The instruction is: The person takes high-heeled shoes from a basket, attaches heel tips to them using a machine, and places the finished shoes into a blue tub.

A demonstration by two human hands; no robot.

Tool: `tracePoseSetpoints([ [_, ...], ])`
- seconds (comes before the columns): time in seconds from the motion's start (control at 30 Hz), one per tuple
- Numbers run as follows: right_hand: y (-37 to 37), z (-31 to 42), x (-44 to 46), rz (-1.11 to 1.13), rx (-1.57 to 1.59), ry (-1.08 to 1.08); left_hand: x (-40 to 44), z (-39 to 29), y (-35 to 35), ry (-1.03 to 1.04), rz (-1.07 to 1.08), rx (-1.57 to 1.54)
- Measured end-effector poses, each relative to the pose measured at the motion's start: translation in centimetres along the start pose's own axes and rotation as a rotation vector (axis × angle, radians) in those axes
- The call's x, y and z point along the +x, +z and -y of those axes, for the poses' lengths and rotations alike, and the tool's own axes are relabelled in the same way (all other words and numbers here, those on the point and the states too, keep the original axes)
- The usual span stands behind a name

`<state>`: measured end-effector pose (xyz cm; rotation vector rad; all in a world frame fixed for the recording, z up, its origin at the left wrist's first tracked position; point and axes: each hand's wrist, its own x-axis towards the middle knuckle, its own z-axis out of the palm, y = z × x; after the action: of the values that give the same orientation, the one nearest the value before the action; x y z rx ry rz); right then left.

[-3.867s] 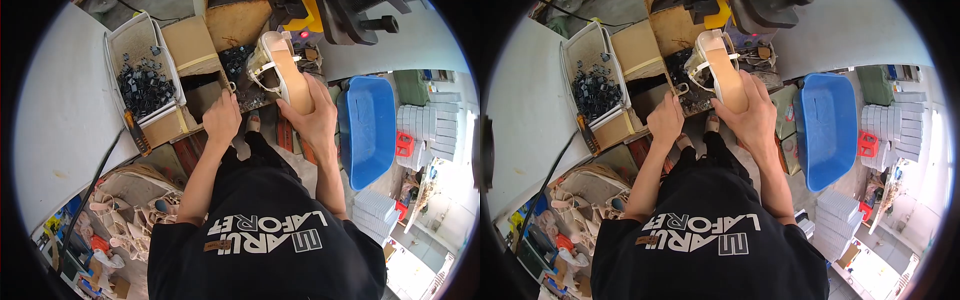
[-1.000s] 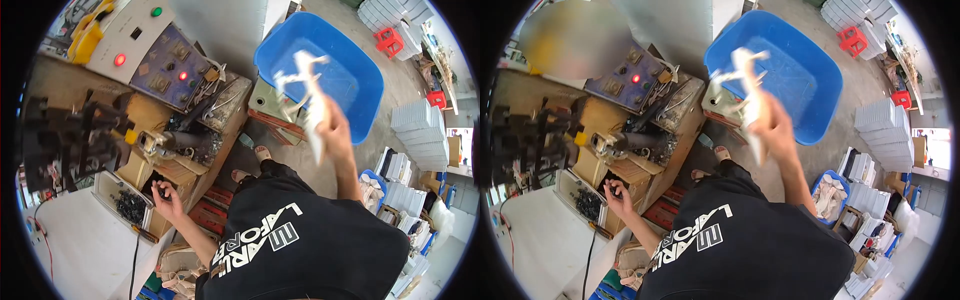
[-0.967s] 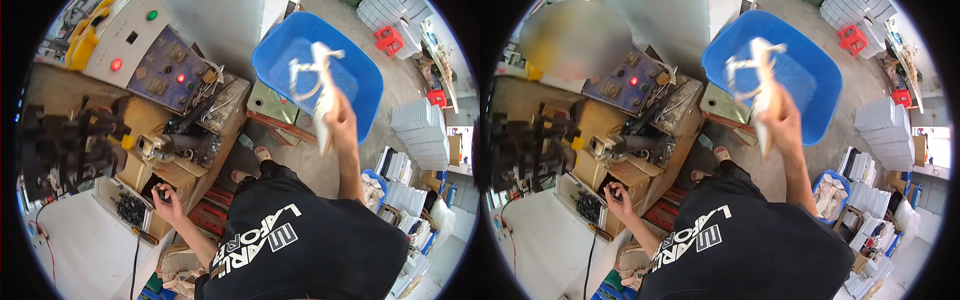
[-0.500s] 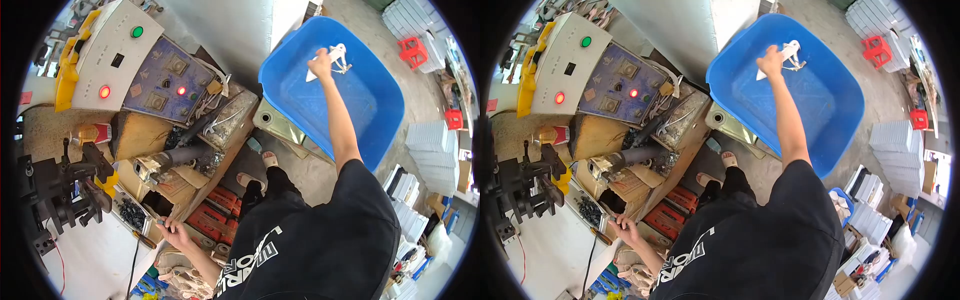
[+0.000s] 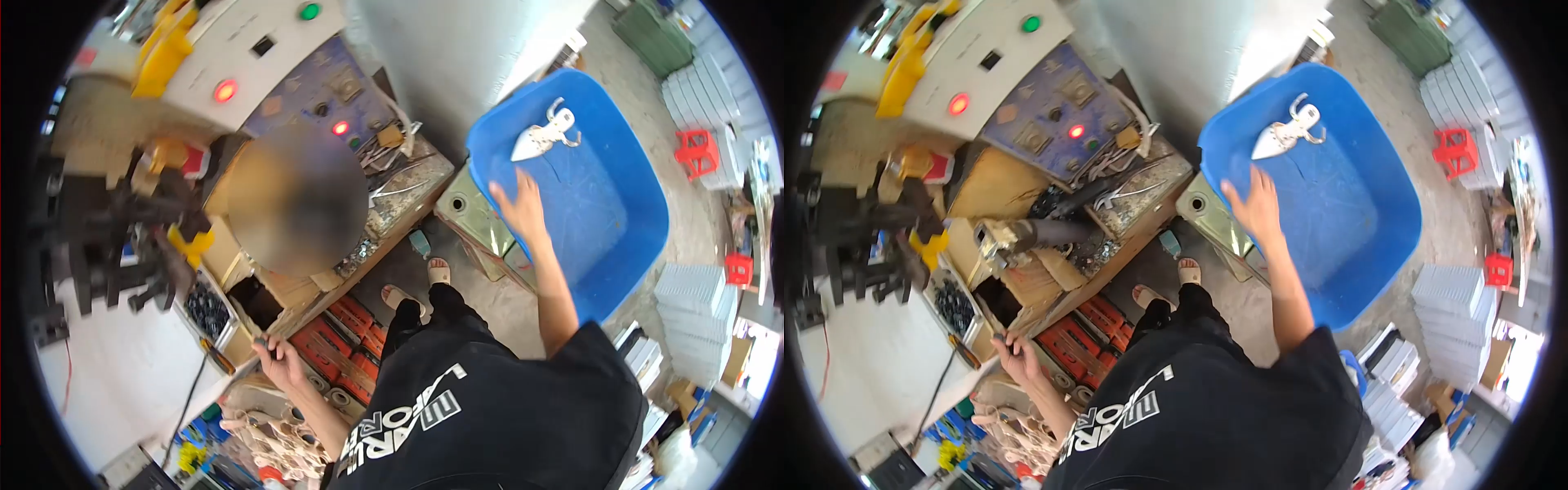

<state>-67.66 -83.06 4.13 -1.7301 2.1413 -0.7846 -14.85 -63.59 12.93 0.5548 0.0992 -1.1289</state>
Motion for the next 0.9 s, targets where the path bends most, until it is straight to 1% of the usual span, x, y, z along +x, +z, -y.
tracePoseSetpoints([
  [0.07, 1.0, -0.6, -5.5, -0.014, -0.135, -0.106, 1.2, -0.3, -1.3, -0.020, 0.081, 0.033],
  [0.1, 0.5, 0.2, -6.3, 0.108, -0.111, 0.003, 2.1, -0.5, -1.9, -0.043, 0.072, 0.000],
  [0.13, -0.2, 1.2, -6.6, 0.241, -0.097, 0.109, 3.1, -0.3, -1.7, -0.110, 0.147, -0.073],
  [0.17, -0.5, 1.5, -6.4, 0.317, -0.127, 0.128, 3.2, 0.6, 0.8, -0.030, 0.190, 0.037],
  [0.2, -0.5, 2.1, -6.4, 0.386, -0.164, 0.151, 3.9, 0.4, 1.7, -0.014, 0.120, 0.118],
  [0.23, -0.3, 2.9, -7.6, 0.409, -0.165, 0.106, 4.4, 0.3, 2.2, 0.027, 0.135, 0.179],
  [0.3, -0.7, 3.7, -9.3, 0.418, -0.227, 0.060, 6.5, 0.2, 3.4, 0.088, 0.156, 0.302],
  [0.4, 0.3, 6.9, -13.2, 0.419, -0.229, -0.019, 8.8, 0.5, 6.3, 0.161, 0.080, 0.558],
  [0.47, 1.5, 6.8, -14.1, 0.381, -0.214, -0.046, 10.2, 1.5, 9.4, 0.283, 0.057, 0.823],
  [0.53, 2.4, 6.5, -14.5, 0.345, -0.193, -0.060, 11.7, 2.7, 12.8, 0.475, 0.091, 1.068],
  [0.6, 2.6, 6.2, -14.2, 0.356, -0.226, -0.037, 15.6, 3.7, 12.8, 0.982, 0.408, 1.325],
  [0.63, 2.5, 6.2, -14.2, 0.352, -0.235, -0.045, 15.9, 3.9, 13.0, 0.985, 0.401, 1.314],
  [0.7, 1.9, 5.9, -14.2, 0.397, -0.222, -0.026, 16.5, 4.8, 13.5, 0.975, 0.442, 1.504],
  [0.73, 1.5, 6.0, -14.3, 0.374, -0.230, -0.015, 16.1, 4.3, 13.8, 0.955, 0.532, 1.581],
  [0.77, 1.2, 6.0, -14.9, 0.332, -0.223, -0.134, 15.6, 3.4, 14.1, 0.936, 0.645, 1.649],
  [0.8, 0.6, 6.2, -15.4, 0.276, -0.225, -0.240, 15.6, 3.1, 13.8, 0.966, 0.752, 1.681],
  [0.83, 0.2, 6.8, -15.9, 0.284, -0.262, -0.219, 16.4, 3.3, 13.3, 1.059, 0.803, 1.674],
  [0.87, 0.1, 7.6, -16.1, 0.287, -0.296, -0.186, 16.7, 2.9, 13.8, 0.941, 0.879, 1.730],
  [0.9, -0.2, 8.8, -16.4, 0.237, -0.288, -0.202, 15.3, 2.6, 15.4, 0.681, 0.821, 1.728],
])
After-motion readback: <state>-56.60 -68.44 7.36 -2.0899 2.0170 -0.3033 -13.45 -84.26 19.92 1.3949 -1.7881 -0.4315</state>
